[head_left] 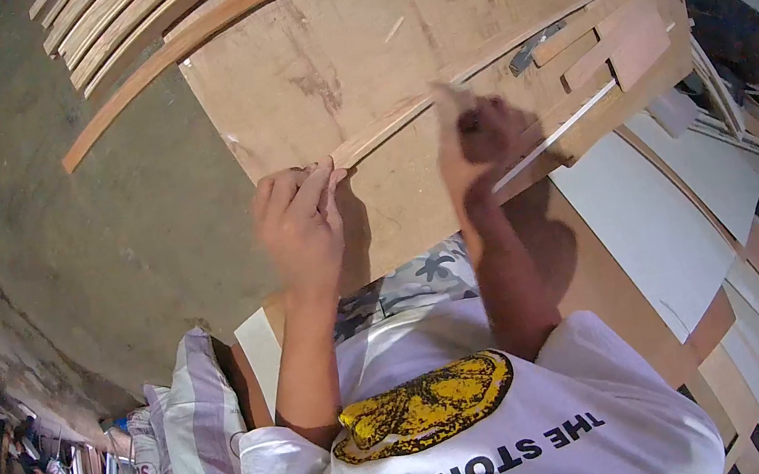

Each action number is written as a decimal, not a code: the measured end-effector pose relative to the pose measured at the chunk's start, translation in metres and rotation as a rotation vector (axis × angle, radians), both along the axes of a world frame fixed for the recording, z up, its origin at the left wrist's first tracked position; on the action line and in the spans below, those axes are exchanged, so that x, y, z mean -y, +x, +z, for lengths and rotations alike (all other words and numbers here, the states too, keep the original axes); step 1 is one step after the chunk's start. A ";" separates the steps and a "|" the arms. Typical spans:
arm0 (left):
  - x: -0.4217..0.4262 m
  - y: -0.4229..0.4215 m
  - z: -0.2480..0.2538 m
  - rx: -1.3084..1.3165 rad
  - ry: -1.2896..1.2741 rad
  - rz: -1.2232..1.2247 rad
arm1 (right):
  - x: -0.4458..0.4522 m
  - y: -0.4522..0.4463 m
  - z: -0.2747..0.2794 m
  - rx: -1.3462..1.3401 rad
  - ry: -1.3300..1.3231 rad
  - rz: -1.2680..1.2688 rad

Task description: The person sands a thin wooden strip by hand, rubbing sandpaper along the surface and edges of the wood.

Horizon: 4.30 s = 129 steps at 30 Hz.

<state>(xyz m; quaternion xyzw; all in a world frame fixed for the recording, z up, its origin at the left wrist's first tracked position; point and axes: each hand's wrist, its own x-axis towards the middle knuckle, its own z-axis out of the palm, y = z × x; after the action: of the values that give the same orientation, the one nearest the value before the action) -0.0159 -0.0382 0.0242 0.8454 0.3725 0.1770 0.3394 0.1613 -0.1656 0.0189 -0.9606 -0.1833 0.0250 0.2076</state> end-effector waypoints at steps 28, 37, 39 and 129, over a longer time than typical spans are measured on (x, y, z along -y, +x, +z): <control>-0.005 0.003 -0.005 -0.027 -0.149 0.121 | 0.028 0.040 -0.019 0.405 -0.396 0.537; -0.006 0.000 -0.004 -0.112 -0.027 0.045 | -0.012 -0.015 0.028 -0.035 -0.020 0.447; -0.001 -0.003 -0.014 -0.103 0.036 0.024 | 0.007 0.006 0.021 -0.037 -0.037 0.465; 0.048 0.067 0.335 0.566 0.278 -0.177 | 0.036 0.057 0.398 0.522 1.149 0.479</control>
<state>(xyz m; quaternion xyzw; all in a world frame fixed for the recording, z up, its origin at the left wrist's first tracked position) 0.0506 -0.0864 0.3597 0.8299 0.1608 0.4240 0.3250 0.2186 -0.2016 0.4172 -0.6049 -0.4196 -0.2639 0.6232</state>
